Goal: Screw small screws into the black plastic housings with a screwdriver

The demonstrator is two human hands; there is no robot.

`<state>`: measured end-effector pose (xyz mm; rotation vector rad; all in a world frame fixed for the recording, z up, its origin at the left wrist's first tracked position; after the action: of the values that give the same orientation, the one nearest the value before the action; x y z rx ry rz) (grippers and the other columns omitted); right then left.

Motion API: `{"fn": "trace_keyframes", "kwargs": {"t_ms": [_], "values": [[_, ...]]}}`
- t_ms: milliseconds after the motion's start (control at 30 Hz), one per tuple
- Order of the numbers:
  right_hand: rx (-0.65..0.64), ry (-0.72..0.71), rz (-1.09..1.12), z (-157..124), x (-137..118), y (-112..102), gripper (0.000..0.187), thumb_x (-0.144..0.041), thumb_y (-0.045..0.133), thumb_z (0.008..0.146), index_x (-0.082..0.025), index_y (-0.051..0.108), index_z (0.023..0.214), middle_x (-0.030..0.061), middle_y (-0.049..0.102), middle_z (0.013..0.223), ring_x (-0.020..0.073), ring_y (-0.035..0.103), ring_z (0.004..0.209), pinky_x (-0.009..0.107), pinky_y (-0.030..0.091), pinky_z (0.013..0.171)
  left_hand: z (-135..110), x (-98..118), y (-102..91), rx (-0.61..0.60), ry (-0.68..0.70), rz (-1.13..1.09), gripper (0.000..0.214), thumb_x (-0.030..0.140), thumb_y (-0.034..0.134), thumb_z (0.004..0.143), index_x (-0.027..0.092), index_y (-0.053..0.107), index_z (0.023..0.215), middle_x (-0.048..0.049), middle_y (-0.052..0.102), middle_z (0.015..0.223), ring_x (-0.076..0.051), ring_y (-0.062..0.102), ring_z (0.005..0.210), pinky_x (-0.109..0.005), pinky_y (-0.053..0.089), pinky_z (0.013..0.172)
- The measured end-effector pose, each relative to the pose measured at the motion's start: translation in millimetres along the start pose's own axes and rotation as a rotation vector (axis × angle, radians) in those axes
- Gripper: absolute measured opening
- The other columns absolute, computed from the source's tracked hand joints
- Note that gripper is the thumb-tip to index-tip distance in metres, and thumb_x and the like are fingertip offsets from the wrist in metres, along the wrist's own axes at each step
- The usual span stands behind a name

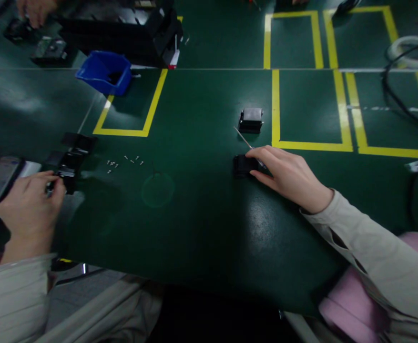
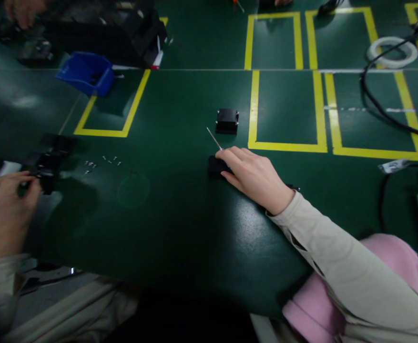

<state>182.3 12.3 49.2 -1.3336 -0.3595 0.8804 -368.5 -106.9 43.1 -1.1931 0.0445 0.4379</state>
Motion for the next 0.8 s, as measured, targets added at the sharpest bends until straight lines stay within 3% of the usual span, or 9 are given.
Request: {"fn": "trace_keyframes", "kwargs": {"t_ms": [200, 333, 500, 667, 800], "values": [[0.019, 0.001, 0.015, -0.9, 0.5, -1.4, 0.032, -0.023, 0.06, 0.095, -0.017, 0.057, 0.126, 0.0078, 0.07, 0.12, 0.0242, 0.072, 0.103, 0.035, 0.059, 0.075, -0.4, 4.2, -3.5, -0.041, -0.055, 0.004, 0.056, 0.054, 0.043, 0.1, 0.013, 0.068, 0.129, -0.0208, 0.072, 0.121, -0.04, 0.07, 0.114, -0.046, 0.056, 0.079], [0.027, 0.007, 0.035, -0.8, 0.2, -1.9, 0.033, -0.022, 0.061, 0.094, -0.016, 0.057, 0.127, 0.0084, 0.07, 0.119, 0.0247, 0.072, 0.104, 0.035, 0.059, 0.075, -1.1, 9.3, -7.1, -0.034, -0.059, -0.05, 0.054, 0.049, 0.046, 0.098, 0.011, 0.066, 0.132, -0.0231, 0.069, 0.125, -0.043, 0.066, 0.121, -0.056, 0.058, 0.088], [0.019, 0.016, 0.041, 0.5, -0.3, -1.7, 0.033, -0.022, 0.061, 0.094, -0.016, 0.057, 0.126, 0.0085, 0.07, 0.119, 0.0248, 0.072, 0.103, 0.035, 0.058, 0.074, -2.4, 12.0, -10.0, 0.033, 0.0, -0.114, 0.051, 0.043, 0.053, 0.096, 0.008, 0.066, 0.131, -0.0229, 0.065, 0.133, -0.041, 0.059, 0.13, -0.056, 0.052, 0.104], [0.016, 0.029, 0.056, 0.5, -0.4, -4.0, 0.034, -0.023, 0.062, 0.093, -0.017, 0.057, 0.126, 0.0085, 0.07, 0.119, 0.0244, 0.072, 0.101, 0.035, 0.058, 0.075, 3.5, 22.0, -6.9, 0.036, 0.039, -0.081, 0.054, 0.051, 0.053, 0.095, 0.008, 0.071, 0.122, -0.0224, 0.068, 0.125, -0.042, 0.06, 0.127, -0.061, 0.047, 0.107], [0.022, 0.026, 0.062, 0.2, -0.7, -5.6, 0.033, -0.022, 0.062, 0.094, -0.016, 0.057, 0.126, 0.0091, 0.07, 0.119, 0.0244, 0.072, 0.102, 0.035, 0.058, 0.076, 7.7, 24.5, -10.6, -0.004, -0.065, -0.067, 0.06, 0.058, 0.048, 0.097, 0.01, 0.071, 0.125, -0.0244, 0.065, 0.129, -0.046, 0.057, 0.13, -0.065, 0.046, 0.104]]}}
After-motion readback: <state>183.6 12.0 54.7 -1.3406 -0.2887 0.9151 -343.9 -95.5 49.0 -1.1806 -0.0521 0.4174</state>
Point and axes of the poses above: each hand's wrist, its own z-axis towards the middle knuckle, its own y-axis out of the palm, x = y × z, the point moved 4 cm from there along z, towards the middle knuckle
